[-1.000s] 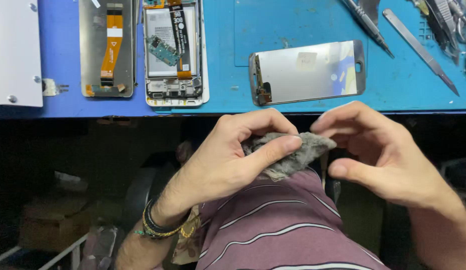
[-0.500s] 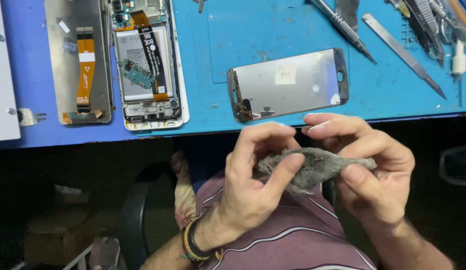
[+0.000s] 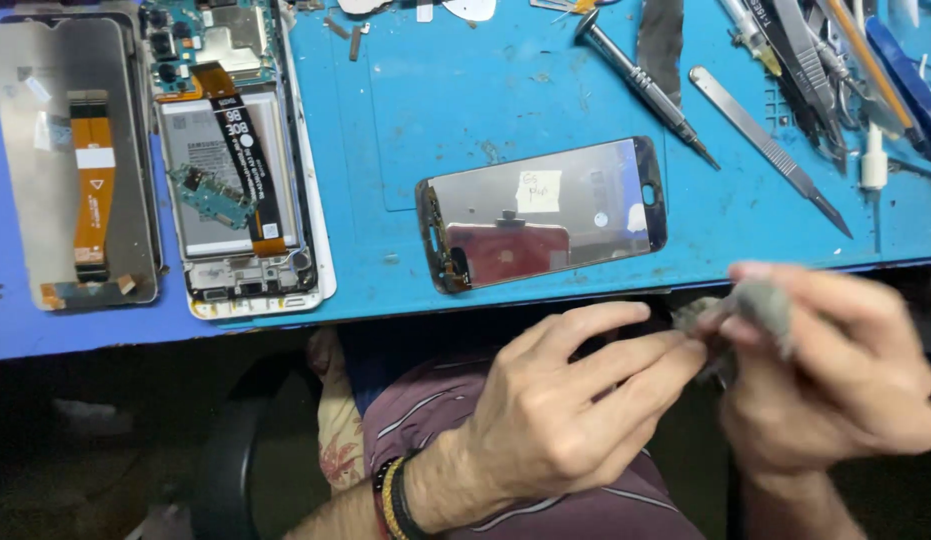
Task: Cleaning a detached smartphone screen with a cloth and cleaning liquid and adjusting a ribbon cable.
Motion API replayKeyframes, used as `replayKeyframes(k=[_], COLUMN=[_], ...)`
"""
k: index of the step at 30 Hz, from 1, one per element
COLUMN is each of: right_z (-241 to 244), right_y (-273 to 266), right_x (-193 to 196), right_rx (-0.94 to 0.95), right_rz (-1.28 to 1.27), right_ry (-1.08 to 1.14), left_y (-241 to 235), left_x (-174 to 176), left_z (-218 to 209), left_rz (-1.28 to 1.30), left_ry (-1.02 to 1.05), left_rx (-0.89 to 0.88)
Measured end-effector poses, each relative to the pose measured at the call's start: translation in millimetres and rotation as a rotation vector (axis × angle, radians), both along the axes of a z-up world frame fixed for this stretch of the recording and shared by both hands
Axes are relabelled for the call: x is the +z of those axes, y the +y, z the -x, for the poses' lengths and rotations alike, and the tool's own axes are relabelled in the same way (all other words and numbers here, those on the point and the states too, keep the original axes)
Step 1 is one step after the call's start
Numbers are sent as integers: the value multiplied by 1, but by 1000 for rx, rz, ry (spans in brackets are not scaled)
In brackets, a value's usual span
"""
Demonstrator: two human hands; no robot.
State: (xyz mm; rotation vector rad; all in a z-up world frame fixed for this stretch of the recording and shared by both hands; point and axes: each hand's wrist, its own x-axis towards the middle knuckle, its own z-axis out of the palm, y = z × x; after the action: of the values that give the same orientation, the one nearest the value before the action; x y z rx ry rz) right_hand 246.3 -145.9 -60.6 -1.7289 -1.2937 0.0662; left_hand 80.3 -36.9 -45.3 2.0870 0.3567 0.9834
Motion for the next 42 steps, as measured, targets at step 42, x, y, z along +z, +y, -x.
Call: replayKeyframes(k=[42], right_z=[-25], right_y=[73], right_x=[52], right_rx=[364], right_rz=[534], right_ry=[-636], left_y=[47], left_x=[-30], left_z=[-17], left_rz=[-656], left_ry=[234], left_rx=[354])
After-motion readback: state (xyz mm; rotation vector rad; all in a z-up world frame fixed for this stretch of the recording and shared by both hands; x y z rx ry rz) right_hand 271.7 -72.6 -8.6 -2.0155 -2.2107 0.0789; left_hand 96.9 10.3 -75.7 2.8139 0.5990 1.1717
